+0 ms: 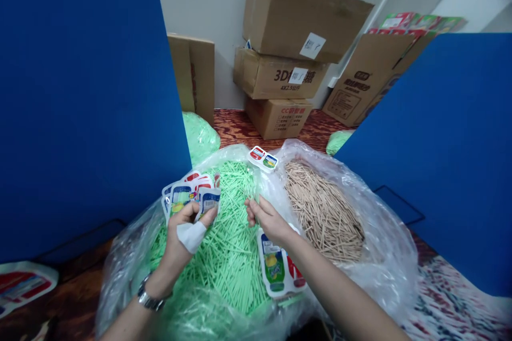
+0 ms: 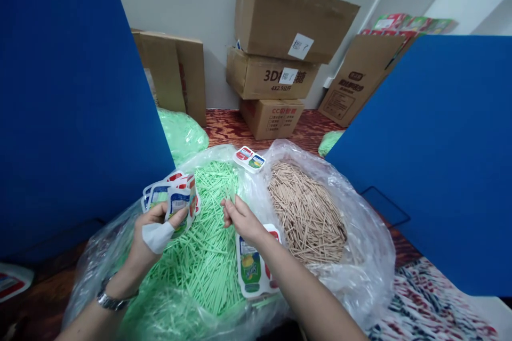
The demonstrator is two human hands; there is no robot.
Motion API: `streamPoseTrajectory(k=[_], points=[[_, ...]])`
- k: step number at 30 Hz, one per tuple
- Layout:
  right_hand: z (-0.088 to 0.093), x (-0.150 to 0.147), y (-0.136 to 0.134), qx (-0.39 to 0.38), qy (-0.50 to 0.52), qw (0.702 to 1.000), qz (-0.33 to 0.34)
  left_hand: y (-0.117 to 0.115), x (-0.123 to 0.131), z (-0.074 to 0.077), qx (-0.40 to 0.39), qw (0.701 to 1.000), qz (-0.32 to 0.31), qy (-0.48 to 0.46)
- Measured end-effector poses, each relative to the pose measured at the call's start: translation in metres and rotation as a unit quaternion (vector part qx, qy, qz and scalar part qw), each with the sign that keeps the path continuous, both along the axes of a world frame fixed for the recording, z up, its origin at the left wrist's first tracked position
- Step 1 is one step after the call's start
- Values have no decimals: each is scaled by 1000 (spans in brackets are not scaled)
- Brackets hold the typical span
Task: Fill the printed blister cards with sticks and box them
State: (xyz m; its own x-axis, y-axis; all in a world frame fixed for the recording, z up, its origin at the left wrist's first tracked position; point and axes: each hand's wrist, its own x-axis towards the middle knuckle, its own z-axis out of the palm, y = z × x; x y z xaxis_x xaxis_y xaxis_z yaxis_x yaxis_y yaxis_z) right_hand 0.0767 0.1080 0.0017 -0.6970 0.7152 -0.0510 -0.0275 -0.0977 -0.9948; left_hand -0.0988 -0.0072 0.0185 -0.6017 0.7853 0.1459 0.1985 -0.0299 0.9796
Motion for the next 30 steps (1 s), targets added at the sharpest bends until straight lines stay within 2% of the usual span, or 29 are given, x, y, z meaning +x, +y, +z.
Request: streamPoseTrajectory(k=[3,5,7,9,13,18,21,30], points=[[10,-1,-1,-135,97,986,-25,0,4,-8,-2,1000,-18,15],[21,-1,-2,-171,132,976,-30,1,8,-14,-1,999,-28,28],[33,1,-4,-170,150,973,-39,2,12,-18,-3,998,-38,46],[44,0,-7,-123,171,975,-74,3,18,-21,2,996,-48,72],[61,-8,-15,31,212,961,-173,4,32,-25,38,987,-78,133],[69,-23,-25,132,231,943,-202,5,44,-32,96,970,-101,198],[67,-26,-30,163,215,940,-211,5,48,-32,122,961,-106,226],[60,-28,-38,191,147,946,-217,2,50,-23,151,952,-125,234]])
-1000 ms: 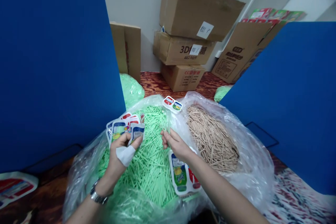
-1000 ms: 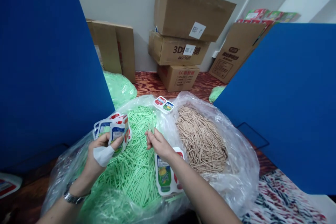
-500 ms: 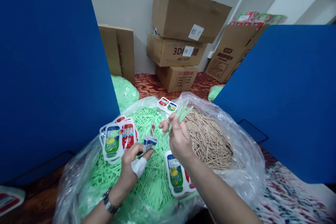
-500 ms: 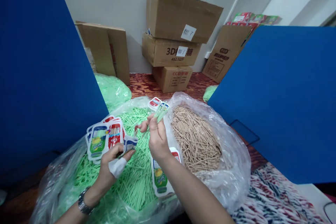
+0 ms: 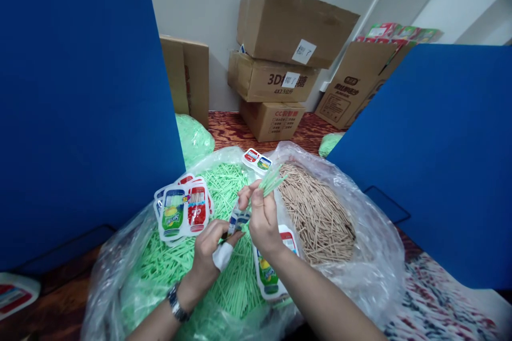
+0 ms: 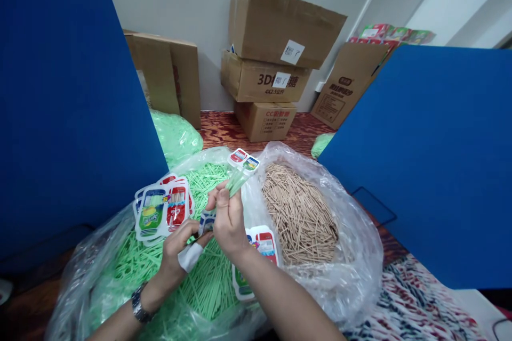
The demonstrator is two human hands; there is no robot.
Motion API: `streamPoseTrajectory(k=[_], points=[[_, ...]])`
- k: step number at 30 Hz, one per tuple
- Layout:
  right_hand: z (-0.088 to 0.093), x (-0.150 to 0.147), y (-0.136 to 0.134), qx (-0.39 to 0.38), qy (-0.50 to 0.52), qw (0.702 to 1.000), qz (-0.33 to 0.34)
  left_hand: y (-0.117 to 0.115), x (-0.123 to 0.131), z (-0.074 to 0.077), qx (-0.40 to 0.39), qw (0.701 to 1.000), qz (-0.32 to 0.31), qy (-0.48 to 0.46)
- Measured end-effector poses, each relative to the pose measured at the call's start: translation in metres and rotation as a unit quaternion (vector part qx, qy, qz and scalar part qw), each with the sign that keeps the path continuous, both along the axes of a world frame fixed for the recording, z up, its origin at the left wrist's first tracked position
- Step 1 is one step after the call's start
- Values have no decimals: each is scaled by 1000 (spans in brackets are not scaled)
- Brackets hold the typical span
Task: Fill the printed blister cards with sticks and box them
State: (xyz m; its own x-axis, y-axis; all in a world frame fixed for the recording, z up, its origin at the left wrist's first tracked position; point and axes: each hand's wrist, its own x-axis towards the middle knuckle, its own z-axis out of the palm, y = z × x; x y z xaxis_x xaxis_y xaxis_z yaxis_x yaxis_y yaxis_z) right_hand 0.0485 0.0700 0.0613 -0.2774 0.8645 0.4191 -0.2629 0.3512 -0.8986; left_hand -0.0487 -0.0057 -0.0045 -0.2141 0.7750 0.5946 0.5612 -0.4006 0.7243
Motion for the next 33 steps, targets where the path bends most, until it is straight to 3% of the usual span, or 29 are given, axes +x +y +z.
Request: streamPoseTrajectory(k=[4,12,18,22,27,30,33], points=[[1,0,-5,7,-44,999,-27,0,0,-1,2,1000,9,16],[-2,-3,0,-55,-10,998,-42,-2,1,-1,17,999,9,32],[-4,0,-8,34,-55,997,-38,-1,4,2,4,1000,17,19],[-13,1,-11,18,-71,996,-50,0,3,1,23,999,27,31],[-19,6,-11,22,-122,992,-18,1,-2,0,42,997,33,57],[-13,13,-5,65,-166,984,23,1,-5,1,57,995,34,70],[-6,19,2,56,-158,984,66,1,-6,2,67,995,32,60]])
